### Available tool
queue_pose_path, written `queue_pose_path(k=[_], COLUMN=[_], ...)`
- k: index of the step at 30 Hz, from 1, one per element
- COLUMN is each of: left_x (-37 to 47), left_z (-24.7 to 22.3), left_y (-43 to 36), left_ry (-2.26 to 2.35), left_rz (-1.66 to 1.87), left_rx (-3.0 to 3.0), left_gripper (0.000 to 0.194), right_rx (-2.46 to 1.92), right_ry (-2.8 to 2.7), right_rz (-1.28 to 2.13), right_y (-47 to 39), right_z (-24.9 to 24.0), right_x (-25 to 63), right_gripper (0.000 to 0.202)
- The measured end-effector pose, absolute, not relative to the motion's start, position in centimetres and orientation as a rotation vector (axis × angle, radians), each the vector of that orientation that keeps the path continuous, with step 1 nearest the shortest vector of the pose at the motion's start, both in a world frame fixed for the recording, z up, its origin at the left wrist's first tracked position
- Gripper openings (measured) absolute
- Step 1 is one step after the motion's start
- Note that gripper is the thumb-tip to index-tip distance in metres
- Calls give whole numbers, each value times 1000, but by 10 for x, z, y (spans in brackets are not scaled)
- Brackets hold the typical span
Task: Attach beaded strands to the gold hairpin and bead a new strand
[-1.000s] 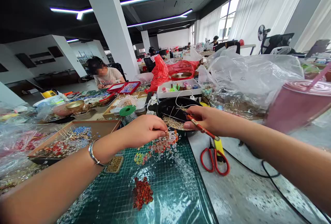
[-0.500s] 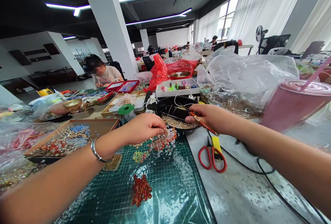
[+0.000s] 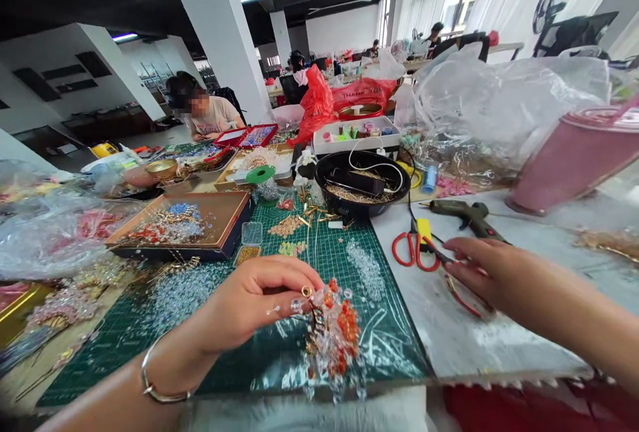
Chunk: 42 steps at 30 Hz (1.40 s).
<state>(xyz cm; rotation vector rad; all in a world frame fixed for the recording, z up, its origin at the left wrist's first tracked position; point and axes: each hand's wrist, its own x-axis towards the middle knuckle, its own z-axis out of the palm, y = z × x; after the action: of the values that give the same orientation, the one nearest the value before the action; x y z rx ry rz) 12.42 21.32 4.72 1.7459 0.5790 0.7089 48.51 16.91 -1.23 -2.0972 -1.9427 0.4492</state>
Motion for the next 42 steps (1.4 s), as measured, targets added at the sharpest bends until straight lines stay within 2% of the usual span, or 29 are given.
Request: queue_pose_path(k=[3, 5, 8, 11, 13, 17, 20, 23, 27, 33, 36, 42], left_x=[124, 121, 109, 93, 84, 70, 58, 43, 32, 38, 39, 38], left_z=[36, 32, 28, 26, 25, 26, 29, 33, 41, 46, 43, 33], left_y=[184, 168, 150, 139, 133, 123, 114, 103, 86, 75, 75, 78], left_ry=[426, 368, 371, 410, 418, 406, 556, 718, 724, 633, 705, 799], left_rz=[768, 819, 886, 903, 897, 845, 759, 575, 456, 466, 419, 540], left_rx=[1612, 1573, 1552, 1615, 1680, 1820, 2012, 2234, 2567, 2845, 2919, 2827], left_gripper=[6, 6, 6, 12, 14, 14, 7, 11, 21, 21, 19, 17], right_rx=[-1712, -1325, -1059, -908, -840, -823, -881, -986, -1098, -1105, -1110, -1196], right_ry=[-1977, -1886, -1677, -1499, -1441, -1376, -1302, -1198, -1073, -1019, -1029, -1170], right_rz=[990, 1480, 1776, 1934, 2006, 2066, 1986, 1840, 1825, 2114, 2192, 2130], right_y=[149, 137, 124, 117, 114, 108, 106, 108, 109, 94, 85, 82], right_z=[14, 16, -1, -20, -27, -26, -20, -13, -5, 6, 7, 1], right_x=[424, 381, 333, 309, 302, 299, 304, 314, 320, 304, 301, 303], right_gripper=[41, 43, 49, 53, 52, 34, 23, 17, 20, 30, 26, 28])
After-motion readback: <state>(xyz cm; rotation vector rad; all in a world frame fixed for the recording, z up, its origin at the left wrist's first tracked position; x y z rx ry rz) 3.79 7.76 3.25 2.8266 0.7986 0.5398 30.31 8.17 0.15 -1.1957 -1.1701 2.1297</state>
